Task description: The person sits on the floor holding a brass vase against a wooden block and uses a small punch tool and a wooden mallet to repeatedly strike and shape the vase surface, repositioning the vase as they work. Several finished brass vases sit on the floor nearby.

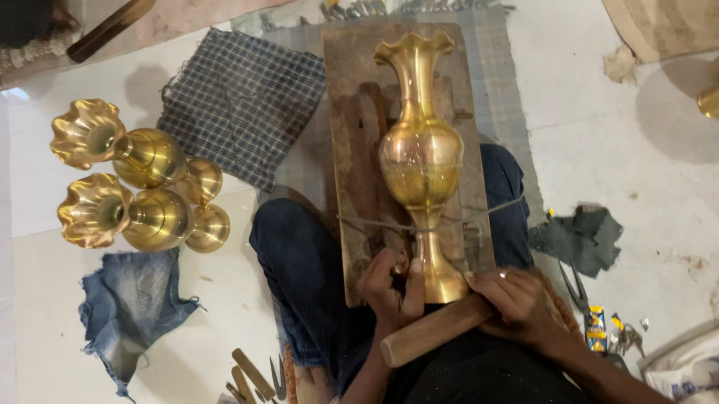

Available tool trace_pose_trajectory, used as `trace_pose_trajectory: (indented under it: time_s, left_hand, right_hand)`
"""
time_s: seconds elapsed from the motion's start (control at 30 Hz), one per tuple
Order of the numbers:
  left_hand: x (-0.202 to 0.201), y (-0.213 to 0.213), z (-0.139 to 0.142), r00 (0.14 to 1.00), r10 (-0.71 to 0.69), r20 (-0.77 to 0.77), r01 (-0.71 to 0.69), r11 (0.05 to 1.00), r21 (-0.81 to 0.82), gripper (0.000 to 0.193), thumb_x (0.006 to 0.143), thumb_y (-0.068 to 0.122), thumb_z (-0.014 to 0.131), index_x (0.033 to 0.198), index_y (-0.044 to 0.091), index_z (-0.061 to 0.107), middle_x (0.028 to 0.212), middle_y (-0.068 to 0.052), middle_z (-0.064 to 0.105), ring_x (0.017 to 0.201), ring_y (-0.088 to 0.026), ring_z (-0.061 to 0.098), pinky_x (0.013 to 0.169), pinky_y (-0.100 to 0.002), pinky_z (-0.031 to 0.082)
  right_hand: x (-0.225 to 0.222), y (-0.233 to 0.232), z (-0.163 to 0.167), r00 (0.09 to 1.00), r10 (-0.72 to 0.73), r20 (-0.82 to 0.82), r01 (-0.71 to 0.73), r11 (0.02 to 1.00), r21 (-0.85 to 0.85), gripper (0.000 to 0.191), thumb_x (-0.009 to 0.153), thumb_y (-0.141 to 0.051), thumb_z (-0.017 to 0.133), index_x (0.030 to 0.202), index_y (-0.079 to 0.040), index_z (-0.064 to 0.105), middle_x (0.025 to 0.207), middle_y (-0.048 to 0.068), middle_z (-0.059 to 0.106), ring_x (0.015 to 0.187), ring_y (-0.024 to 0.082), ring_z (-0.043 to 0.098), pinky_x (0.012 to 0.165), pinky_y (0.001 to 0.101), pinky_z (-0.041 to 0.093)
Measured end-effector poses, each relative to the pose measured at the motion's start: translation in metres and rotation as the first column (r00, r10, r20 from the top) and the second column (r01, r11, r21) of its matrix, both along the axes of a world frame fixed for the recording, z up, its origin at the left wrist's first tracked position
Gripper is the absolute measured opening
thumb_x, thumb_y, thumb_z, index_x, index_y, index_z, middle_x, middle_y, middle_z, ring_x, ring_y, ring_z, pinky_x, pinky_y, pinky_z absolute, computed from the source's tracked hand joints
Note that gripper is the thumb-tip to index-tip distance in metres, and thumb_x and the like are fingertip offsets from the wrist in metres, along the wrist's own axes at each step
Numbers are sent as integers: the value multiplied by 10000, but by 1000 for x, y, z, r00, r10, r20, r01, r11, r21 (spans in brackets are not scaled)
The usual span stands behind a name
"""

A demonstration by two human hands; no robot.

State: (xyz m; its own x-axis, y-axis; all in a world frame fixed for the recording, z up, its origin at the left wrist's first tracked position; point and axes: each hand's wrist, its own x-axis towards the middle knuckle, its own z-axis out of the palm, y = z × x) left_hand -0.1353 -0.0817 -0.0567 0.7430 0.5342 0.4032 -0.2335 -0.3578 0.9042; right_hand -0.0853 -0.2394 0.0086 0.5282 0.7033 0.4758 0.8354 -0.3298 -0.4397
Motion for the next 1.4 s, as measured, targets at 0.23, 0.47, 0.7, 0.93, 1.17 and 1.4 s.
trace_pose_trajectory:
  time_s: [0.23, 0.47, 0.7, 0.93, 1.17, 1.4]
  left_hand:
    - [5, -6, 5, 996, 85, -24, -88, 978, -187, 379, 912, 156, 691, 671, 31, 426, 538, -44, 363, 499, -114, 342, 499, -332, 260]
    - [-22, -8, -10, 997, -46, 68, 68, 934, -352, 344, 933, 101, 686, 686, 27, 458, 588, -47, 409, 566, -105, 353, 521, -320, 280]
    - [-47, 9, -12, 985, -169, -22, 169, 985, 30, 249, 895, 97, 697, 707, 8, 560, 606, -75, 507, 512, -154, 469, 490, -323, 345]
    - [-8, 68, 15, 966, 146, -214, -164, 984, -69, 339, 976, 236, 688, 725, 12, 645, 601, -31, 488, 539, -122, 407, 520, -341, 278]
    - [58, 90, 38, 887, -306, -347, -28, 714, -700, 437, 925, 351, 626, 1254, 64, 619, 1103, -93, 647, 1000, -209, 617, 848, -367, 488]
    - [53, 85, 32, 895, -444, -47, 84, 271, -959, 478, 951, 371, 614, 1271, 16, 621, 1163, -144, 649, 1080, -296, 632, 906, -460, 524]
  right_hand:
    - [-10, 10, 6, 994, -102, 39, 96, 987, 128, 522, 562, -162, 822, 1025, 46, 701, 854, 141, 710, 745, 292, 715, 617, 381, 519]
    - [-37, -3, -6, 991, -27, 132, 17, 997, 76, 451, 679, -252, 862, 995, 30, 708, 798, 100, 668, 697, 251, 682, 621, 390, 556]
    - [-44, -31, -30, 994, 111, 7, -110, 993, -46, 629, 557, -323, 774, 1065, 43, 721, 886, 136, 723, 776, 301, 697, 697, 413, 566]
    - [-6, -32, -12, 550, -7, -835, 315, 928, 200, 381, 748, -128, 707, 1099, 17, 680, 904, 105, 732, 785, 215, 706, 723, 366, 575]
    - [39, 23, 16, -115, 136, -984, 705, 709, 15, 489, 652, -325, 611, 1036, -25, 649, 933, 175, 671, 790, 341, 669, 748, 503, 568]
    - [34, 50, 28, -114, 275, -955, 789, 609, 81, 449, 669, -285, 613, 1036, -27, 618, 921, 124, 623, 825, 309, 606, 744, 474, 526]
